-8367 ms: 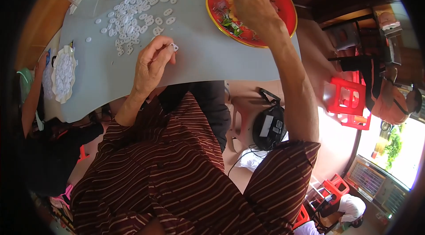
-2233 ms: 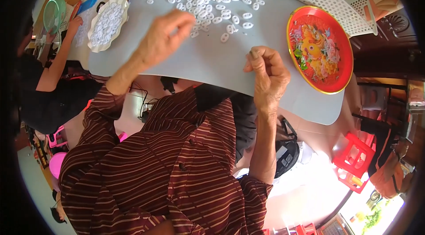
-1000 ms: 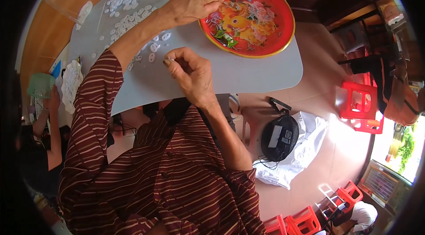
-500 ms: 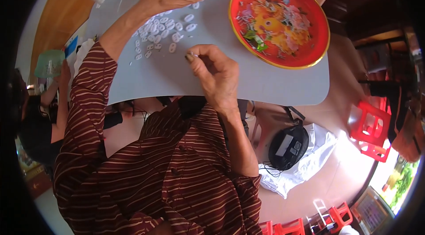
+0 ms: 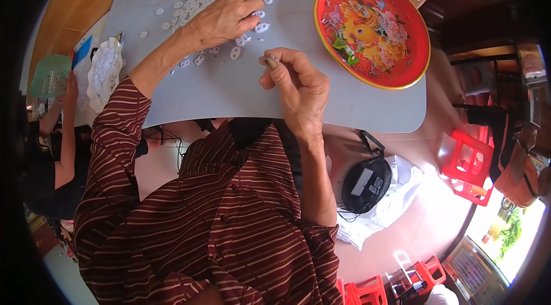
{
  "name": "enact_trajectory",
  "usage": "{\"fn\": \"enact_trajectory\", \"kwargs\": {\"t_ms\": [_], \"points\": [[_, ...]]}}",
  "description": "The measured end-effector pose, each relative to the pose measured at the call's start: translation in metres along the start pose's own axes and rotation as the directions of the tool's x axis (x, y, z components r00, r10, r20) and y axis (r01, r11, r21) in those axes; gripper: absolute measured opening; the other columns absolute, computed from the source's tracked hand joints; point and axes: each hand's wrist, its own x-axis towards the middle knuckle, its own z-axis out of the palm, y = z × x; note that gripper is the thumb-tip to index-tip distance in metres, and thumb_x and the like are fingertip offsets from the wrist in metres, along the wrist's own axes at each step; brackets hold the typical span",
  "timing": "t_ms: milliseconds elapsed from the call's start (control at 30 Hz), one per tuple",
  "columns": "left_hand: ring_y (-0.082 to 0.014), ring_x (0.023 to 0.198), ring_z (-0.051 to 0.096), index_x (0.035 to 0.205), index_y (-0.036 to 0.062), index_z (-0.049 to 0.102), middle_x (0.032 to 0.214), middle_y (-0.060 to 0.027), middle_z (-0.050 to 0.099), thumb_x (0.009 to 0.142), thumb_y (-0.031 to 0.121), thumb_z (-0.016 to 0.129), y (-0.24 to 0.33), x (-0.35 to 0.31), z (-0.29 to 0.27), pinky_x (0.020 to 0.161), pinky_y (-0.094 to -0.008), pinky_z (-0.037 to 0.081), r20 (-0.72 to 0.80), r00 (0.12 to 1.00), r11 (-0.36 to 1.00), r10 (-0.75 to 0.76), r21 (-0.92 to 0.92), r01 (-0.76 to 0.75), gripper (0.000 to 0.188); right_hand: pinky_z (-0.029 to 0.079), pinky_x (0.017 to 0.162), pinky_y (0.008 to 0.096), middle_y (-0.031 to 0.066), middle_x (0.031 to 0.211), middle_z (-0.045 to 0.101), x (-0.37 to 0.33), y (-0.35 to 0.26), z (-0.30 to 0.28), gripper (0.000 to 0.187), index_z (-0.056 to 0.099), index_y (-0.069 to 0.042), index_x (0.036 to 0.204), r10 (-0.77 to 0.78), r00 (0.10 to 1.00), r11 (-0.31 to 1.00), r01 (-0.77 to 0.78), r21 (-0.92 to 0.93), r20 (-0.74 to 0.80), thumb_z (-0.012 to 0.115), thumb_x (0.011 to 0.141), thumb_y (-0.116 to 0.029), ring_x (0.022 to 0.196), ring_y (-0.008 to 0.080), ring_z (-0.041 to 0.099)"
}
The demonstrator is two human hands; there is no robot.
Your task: Sorting or assembling small white plastic button pieces on a tabletop workspace.
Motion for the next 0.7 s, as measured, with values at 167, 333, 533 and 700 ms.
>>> {"fn": "enact_trajectory", "kwargs": {"t_ms": [167, 333, 533, 700], "points": [[-0.0227, 0.086, 0.051, 0.082, -0.0001, 0.054, 0.081, -0.0073, 0.052, 0.081, 0.011, 0.061, 0.005, 0.001, -0.005, 0.079, -0.0331, 0.043, -0.042, 0.999, 0.989, -0.025, -0.150, 0.018, 0.014, 0.045, 0.062, 0.0204, 0.0050, 0.078, 0.061, -0.001, 0.004, -0.001, 0.012, 0.062, 0.004, 0.096, -0.072, 0.996, 0.996, 0.070, -0.053, -0.046, 0.061, 0.087, -0.004, 0.065, 0.0077, 0.054], [-0.0129, 0.072, 0.056, 0.086, 0.0006, 0.057, 0.075, -0.0011, 0.058, 0.085, 0.015, 0.058, 0.024, 0.003, -0.021, 0.070, -0.0274, 0.045, 0.298, 0.928, 0.705, -0.223, -0.608, 0.365, 0.014, 0.045, 0.061, 0.0206, 0.0058, 0.081, 0.062, 0.001, 0.006, -0.002, 0.017, 0.058, 0.002, 0.103, -0.106, 0.989, 0.994, 0.103, -0.036, -0.105, 0.061, 0.086, -0.003, 0.064, 0.0081, 0.055], [-0.0089, 0.073, 0.056, 0.094, 0.0019, 0.061, 0.079, 0.0009, 0.059, 0.085, 0.022, 0.059, 0.033, 0.001, -0.026, 0.070, -0.0224, 0.043, 0.460, 0.873, 0.387, -0.162, -0.784, 0.485, 0.023, 0.047, 0.061, 0.0209, 0.0067, 0.082, 0.063, 0.000, 0.002, -0.002, 0.027, 0.052, 0.000, 0.110, -0.095, 0.992, 0.995, 0.092, -0.046, -0.078, 0.061, 0.085, -0.002, 0.065, 0.0095, 0.058], [-0.0082, 0.076, 0.056, 0.098, 0.0010, 0.062, 0.081, 0.0006, 0.059, 0.083, 0.022, 0.060, 0.040, 0.004, -0.032, 0.069, -0.0221, 0.042, 0.525, 0.839, 0.263, -0.145, -0.797, 0.544, 0.026, 0.047, 0.061, 0.0215, 0.0072, 0.081, 0.063, -0.001, 0.000, -0.002, 0.032, 0.048, -0.001, 0.113, -0.082, 0.996, 0.992, 0.077, -0.099, -0.048, 0.061, 0.085, -0.001, 0.065, 0.0101, 0.058]]}}
